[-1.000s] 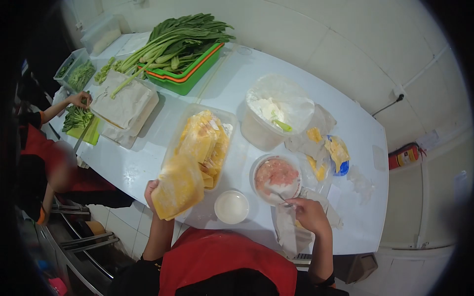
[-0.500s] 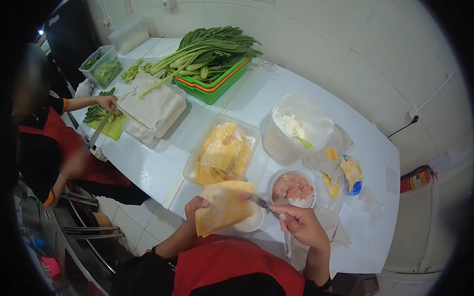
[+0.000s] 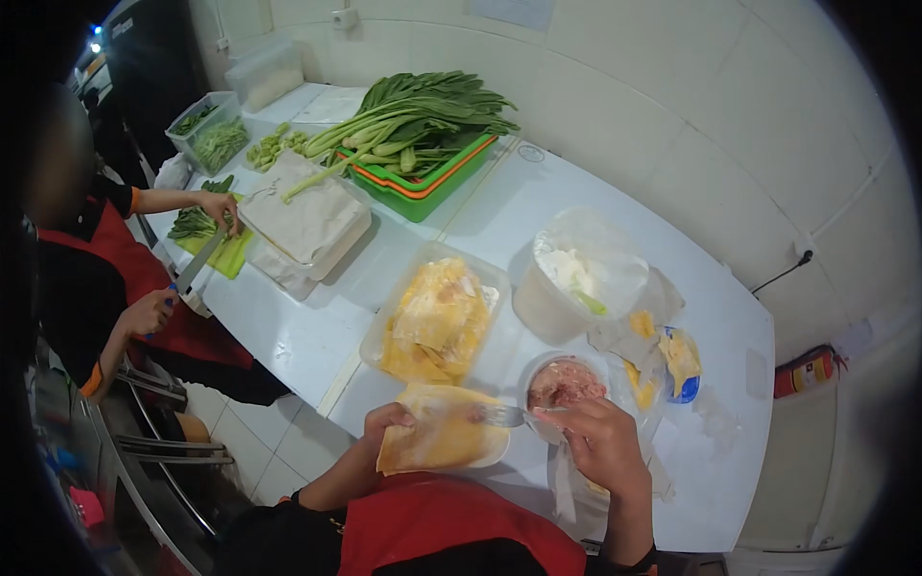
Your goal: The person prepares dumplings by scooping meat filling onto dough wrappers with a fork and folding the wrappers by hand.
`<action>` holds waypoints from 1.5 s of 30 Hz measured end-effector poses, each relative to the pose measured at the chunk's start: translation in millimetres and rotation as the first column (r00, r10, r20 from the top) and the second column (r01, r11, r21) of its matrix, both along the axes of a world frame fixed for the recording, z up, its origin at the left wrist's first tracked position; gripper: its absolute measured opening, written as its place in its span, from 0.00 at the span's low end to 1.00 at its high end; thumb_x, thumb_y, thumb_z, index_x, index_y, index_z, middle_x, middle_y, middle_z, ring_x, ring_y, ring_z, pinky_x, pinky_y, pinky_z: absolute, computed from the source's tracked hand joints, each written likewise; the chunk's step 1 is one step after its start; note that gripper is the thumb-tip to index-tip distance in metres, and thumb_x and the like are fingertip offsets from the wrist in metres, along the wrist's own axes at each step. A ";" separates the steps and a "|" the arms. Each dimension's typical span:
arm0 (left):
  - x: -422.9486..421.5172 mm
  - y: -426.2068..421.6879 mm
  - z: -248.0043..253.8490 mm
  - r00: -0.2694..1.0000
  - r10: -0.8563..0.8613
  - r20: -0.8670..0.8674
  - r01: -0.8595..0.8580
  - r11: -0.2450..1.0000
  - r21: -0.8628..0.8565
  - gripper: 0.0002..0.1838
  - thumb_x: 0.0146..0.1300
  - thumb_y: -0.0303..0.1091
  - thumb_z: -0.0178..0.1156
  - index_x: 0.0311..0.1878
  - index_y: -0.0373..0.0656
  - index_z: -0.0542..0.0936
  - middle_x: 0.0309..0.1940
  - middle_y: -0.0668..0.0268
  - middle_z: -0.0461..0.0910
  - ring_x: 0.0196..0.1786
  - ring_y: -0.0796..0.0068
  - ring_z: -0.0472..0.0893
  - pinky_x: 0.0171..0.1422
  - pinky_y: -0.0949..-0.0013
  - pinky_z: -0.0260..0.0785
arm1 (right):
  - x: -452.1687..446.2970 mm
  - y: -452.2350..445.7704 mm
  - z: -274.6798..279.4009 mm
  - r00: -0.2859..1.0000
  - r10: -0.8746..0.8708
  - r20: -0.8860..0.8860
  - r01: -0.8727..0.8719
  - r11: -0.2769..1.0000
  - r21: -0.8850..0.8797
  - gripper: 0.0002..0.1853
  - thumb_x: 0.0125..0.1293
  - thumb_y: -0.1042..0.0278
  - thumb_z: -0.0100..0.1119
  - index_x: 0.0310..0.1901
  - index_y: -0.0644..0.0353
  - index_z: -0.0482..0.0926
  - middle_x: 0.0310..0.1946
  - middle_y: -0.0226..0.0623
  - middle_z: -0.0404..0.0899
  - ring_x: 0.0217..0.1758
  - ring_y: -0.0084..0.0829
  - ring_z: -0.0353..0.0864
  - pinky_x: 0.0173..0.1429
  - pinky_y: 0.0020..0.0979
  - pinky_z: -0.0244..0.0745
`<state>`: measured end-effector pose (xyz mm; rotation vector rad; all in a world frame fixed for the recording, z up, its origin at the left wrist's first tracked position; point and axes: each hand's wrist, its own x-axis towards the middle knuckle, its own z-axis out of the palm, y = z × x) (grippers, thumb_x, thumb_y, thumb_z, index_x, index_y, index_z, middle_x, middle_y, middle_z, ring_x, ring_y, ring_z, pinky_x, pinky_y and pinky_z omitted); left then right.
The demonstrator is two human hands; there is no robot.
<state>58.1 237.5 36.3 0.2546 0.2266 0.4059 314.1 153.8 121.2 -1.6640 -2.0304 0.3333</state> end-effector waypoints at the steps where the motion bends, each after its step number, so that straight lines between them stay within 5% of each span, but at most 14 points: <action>1: 0.7 1.3 -0.3 0.999 -0.004 0.054 0.004 1.000 -0.002 0.40 0.43 0.36 0.49 0.65 0.32 0.58 0.60 0.48 0.65 0.61 0.51 0.69 0.65 0.53 0.60 | 1.2 1.0 -1.3 1.000 -0.003 0.014 0.003 1.000 0.010 0.22 0.46 0.84 0.57 0.42 0.48 0.83 0.28 0.36 0.80 0.30 0.38 0.76 0.35 0.33 0.71; 7: -2.3 4.6 -13.7 0.997 0.056 -0.059 -0.062 0.993 -0.099 0.41 0.45 0.37 0.49 0.66 0.34 0.57 0.60 0.49 0.64 0.60 0.51 0.68 0.65 0.52 0.59 | 19.6 -7.2 -16.6 0.946 -0.155 -0.286 0.116 0.982 -0.149 0.12 0.56 0.77 0.56 0.42 0.59 0.81 0.21 0.29 0.75 0.24 0.26 0.71 0.31 0.25 0.66; 10: 2.4 7.3 -9.7 0.997 0.068 0.039 -0.065 0.995 -0.082 0.41 0.45 0.37 0.50 0.67 0.36 0.56 0.61 0.50 0.63 0.61 0.52 0.68 0.64 0.52 0.60 | 5.1 0.8 -62.6 0.626 -0.241 -0.742 0.192 0.969 -0.152 0.12 0.62 0.71 0.54 0.47 0.60 0.77 0.21 0.23 0.72 0.22 0.18 0.66 0.27 0.19 0.60; 12: 9.6 6.5 -10.8 0.970 0.075 0.230 -0.046 0.990 -0.132 0.39 0.45 0.36 0.50 0.65 0.34 0.58 0.60 0.48 0.65 0.60 0.51 0.68 0.64 0.52 0.60 | -14.4 11.2 -78.7 0.534 -0.323 -0.781 0.034 0.932 -0.361 0.13 0.64 0.66 0.55 0.48 0.60 0.73 0.21 0.21 0.69 0.19 0.13 0.61 0.24 0.15 0.55; 14: 15.8 2.9 -18.1 0.859 0.132 0.494 0.007 0.963 -0.269 0.36 0.45 0.34 0.50 0.62 0.30 0.62 0.58 0.45 0.68 0.59 0.49 0.70 0.64 0.52 0.62 | -38.4 20.0 -80.8 0.263 -0.406 -0.875 -0.026 0.904 -0.427 0.11 0.63 0.65 0.56 0.44 0.60 0.74 0.21 0.20 0.68 0.18 0.12 0.58 0.22 0.16 0.52; 15: 14.9 2.4 -16.8 0.932 0.118 0.343 -0.054 0.980 -0.189 0.39 0.44 0.35 0.50 0.64 0.33 0.58 0.60 0.48 0.65 0.61 0.51 0.68 0.65 0.53 0.60 | -47.7 25.5 -81.2 0.118 -0.442 -0.889 -0.071 0.889 -0.452 0.11 0.63 0.64 0.56 0.43 0.61 0.74 0.20 0.20 0.67 0.17 0.12 0.56 0.21 0.16 0.51; 17: 11.8 2.0 -8.2 0.990 0.139 0.014 -0.138 0.990 -0.004 0.44 0.43 0.38 0.50 0.69 0.40 0.52 0.65 0.53 0.58 0.64 0.55 0.64 0.66 0.55 0.58 | -59.9 31.9 -73.9 0.290 -0.362 -0.886 0.050 0.930 -0.364 0.07 0.62 0.67 0.58 0.35 0.62 0.75 0.20 0.21 0.69 0.19 0.11 0.59 0.22 0.17 0.53; 19: 18.9 2.1 -3.1 0.971 0.211 0.112 -0.217 0.975 0.041 0.45 0.43 0.38 0.50 0.70 0.41 0.51 0.67 0.54 0.55 0.66 0.56 0.62 0.67 0.56 0.56 | -71.5 34.2 -66.4 0.572 -0.268 -0.775 0.176 0.963 -0.203 0.06 0.61 0.69 0.58 0.31 0.62 0.75 0.20 0.22 0.70 0.21 0.11 0.60 0.23 0.18 0.53; 22: 23.9 0.6 -1.5 0.950 0.260 0.172 -0.272 0.961 0.047 0.47 0.42 0.37 0.51 0.70 0.41 0.49 0.68 0.55 0.52 0.68 0.57 0.59 0.69 0.57 0.54 | -88.0 29.3 -45.0 0.781 -0.214 -0.587 0.130 0.975 -0.182 0.06 0.60 0.72 0.58 0.27 0.62 0.75 0.21 0.24 0.71 0.23 0.10 0.62 0.25 0.17 0.55; 31: 10.1 -0.9 15.1 0.964 0.251 0.087 -0.258 0.963 0.082 0.48 0.40 0.36 0.53 0.70 0.40 0.50 0.68 0.55 0.53 0.70 0.60 0.56 0.71 0.60 0.49 | -68.6 34.6 -51.3 0.615 -0.308 -0.726 0.381 0.922 -0.068 0.03 0.61 0.73 0.57 0.35 0.61 0.74 0.18 0.19 0.65 0.20 0.11 0.60 0.25 0.16 0.54; 34: 11.3 0.2 14.2 0.962 0.234 0.142 -0.255 0.956 0.147 0.48 0.40 0.37 0.53 0.69 0.39 0.50 0.68 0.55 0.53 0.70 0.61 0.57 0.72 0.62 0.48 | -73.8 31.4 -39.7 0.598 -0.265 -0.756 0.217 0.962 -0.166 0.04 0.61 0.73 0.57 0.35 0.61 0.74 0.18 0.19 0.66 0.20 0.10 0.60 0.24 0.15 0.53; 37: 12.6 -0.2 14.2 0.964 0.222 0.146 -0.250 0.942 0.225 0.49 0.40 0.38 0.54 0.70 0.37 0.49 0.69 0.55 0.52 0.69 0.62 0.57 0.72 0.63 0.46 | -72.0 34.3 -40.3 0.390 -0.386 -0.836 0.126 0.922 -0.367 0.04 0.60 0.72 0.59 0.34 0.61 0.74 0.18 0.18 0.65 0.19 0.10 0.59 0.24 0.15 0.52; 43: 14.4 0.0 8.5 0.967 0.226 0.120 -0.253 0.917 0.308 0.52 0.39 0.38 0.54 0.70 0.36 0.44 0.70 0.56 0.49 0.69 0.63 0.56 0.73 0.63 0.45 | -85.1 36.5 -31.3 0.611 -0.344 -0.713 0.200 0.939 -0.281 0.04 0.56 0.74 0.62 0.30 0.62 0.76 0.17 0.20 0.66 0.19 0.11 0.60 0.24 0.16 0.55; 45: 13.6 -0.3 10.4 0.961 0.248 0.122 -0.273 0.922 0.274 0.52 0.39 0.38 0.54 0.71 0.37 0.43 0.70 0.56 0.48 0.70 0.63 0.55 0.73 0.63 0.45 | -86.6 34.8 -32.0 0.829 -0.180 -0.530 0.188 0.981 -0.038 0.04 0.52 0.75 0.64 0.30 0.60 0.78 0.18 0.26 0.70 0.20 0.19 0.68 0.24 0.20 0.61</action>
